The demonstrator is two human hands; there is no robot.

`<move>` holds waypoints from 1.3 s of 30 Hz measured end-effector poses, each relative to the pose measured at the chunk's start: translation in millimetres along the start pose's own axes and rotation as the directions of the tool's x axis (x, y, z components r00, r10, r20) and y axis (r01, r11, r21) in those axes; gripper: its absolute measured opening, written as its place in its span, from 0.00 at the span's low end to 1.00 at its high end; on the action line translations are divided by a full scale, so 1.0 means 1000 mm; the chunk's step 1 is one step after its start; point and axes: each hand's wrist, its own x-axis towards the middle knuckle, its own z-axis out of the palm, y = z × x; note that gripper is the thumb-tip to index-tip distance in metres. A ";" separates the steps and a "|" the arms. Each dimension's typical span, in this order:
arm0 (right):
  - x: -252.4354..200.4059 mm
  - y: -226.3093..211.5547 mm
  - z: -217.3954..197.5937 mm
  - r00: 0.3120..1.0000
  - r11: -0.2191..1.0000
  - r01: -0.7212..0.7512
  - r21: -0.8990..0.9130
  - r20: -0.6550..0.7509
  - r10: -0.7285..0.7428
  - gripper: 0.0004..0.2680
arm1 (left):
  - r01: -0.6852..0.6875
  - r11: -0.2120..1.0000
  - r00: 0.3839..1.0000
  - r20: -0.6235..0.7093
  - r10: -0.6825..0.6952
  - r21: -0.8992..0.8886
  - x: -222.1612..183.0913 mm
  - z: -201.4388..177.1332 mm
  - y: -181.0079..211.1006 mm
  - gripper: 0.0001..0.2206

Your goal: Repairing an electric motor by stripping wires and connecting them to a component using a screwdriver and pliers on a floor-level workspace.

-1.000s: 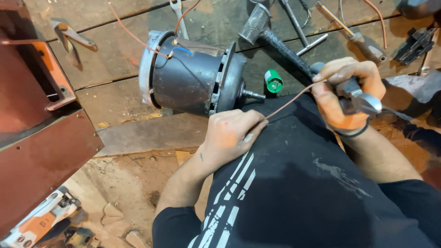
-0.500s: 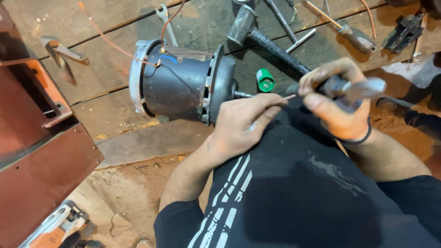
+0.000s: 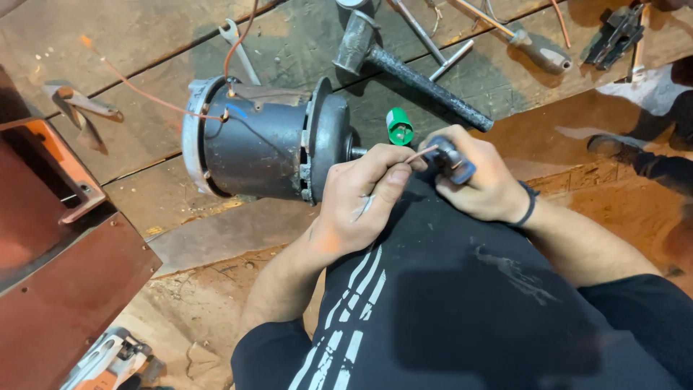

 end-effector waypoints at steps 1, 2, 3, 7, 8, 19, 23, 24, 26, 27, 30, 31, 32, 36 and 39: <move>0.002 -0.006 0.002 0.998 0.998 0.057 -0.024 -0.012 -0.058 0.18 | -0.023 1.000 1.000 -0.002 0.023 0.015 0.001 0.001 0.001 0.09; 0.005 -0.013 0.004 0.993 0.992 0.114 -0.049 -0.022 -0.115 0.18 | -0.046 0.998 0.999 -0.004 0.046 0.031 0.002 0.001 0.002 0.08; 0.008 -0.015 0.003 0.993 0.992 0.113 -0.049 -0.020 -0.114 0.18 | -0.046 0.999 0.999 -0.005 0.046 0.030 0.002 0.001 0.001 0.08; 0.018 -0.024 0.001 0.948 0.937 0.303 -0.175 -0.046 -0.315 0.17 | -0.091 0.993 0.996 0.011 0.091 0.076 0.002 0.002 0.003 0.08; 0.020 -0.027 0.001 0.940 0.927 0.317 -0.199 -0.060 -0.335 0.17 | -0.113 0.989 0.994 0.020 0.111 0.092 0.003 0.002 0.004 0.08; 0.024 -0.016 0.003 0.883 0.871 0.444 -0.209 -0.064 -0.465 0.14 | -0.165 0.973 0.986 0.020 0.164 0.163 -0.001 0.006 -0.002 0.08; 0.024 -0.017 0.004 0.871 0.862 0.470 -0.192 -0.058 -0.488 0.14 | -0.170 0.967 0.985 0.032 0.167 0.188 -0.002 0.006 -0.004 0.08; 0.024 -0.016 0.005 0.871 0.861 0.471 -0.192 -0.056 -0.489 0.14 | -0.170 0.967 0.985 0.030 0.167 0.188 -0.003 0.006 -0.005 0.08; 0.024 -0.015 0.006 0.868 0.861 0.475 -0.182 -0.062 -0.492 0.14 | -0.167 0.965 0.986 0.035 0.163 0.201 -0.004 0.005 -0.005 0.08; 0.024 -0.015 0.006 0.868 0.860 0.477 -0.180 -0.060 -0.493 0.14 | -0.166 0.965 0.986 0.033 0.163 0.202 -0.004 0.005 -0.004 0.08; 0.025 -0.014 0.006 0.860 0.852 0.492 -0.179 -0.053 -0.508 0.15 | -0.174 0.960 0.985 0.031 0.172 0.218 -0.004 0.004 -0.003 0.08; 0.025 -0.013 0.006 0.856 0.848 0.498 -0.181 -0.057 -0.514 0.16 | -0.182 0.956 0.983 0.035 0.179 0.230 -0.005 0.004 -0.003 0.08; 0.025 -0.012 0.007 0.852 0.844 0.503 -0.184 -0.060 -0.520 0.16 | -0.190 0.952 0.982 0.039 0.186 0.242 -0.005 0.004 -0.003 0.08; 0.026 -0.014 0.007 0.847 0.841 0.510 -0.181 -0.060 -0.528 0.18 | -0.197 0.948 0.980 0.048 0.191 0.249 -0.004 0.002 0.002 0.08; 0.025 -0.012 0.008 0.847 0.841 0.512 -0.175 -0.059 -0.528 0.18 | -0.200 0.944 0.980 0.038 0.197 0.262 -0.004 0.002 0.003 0.08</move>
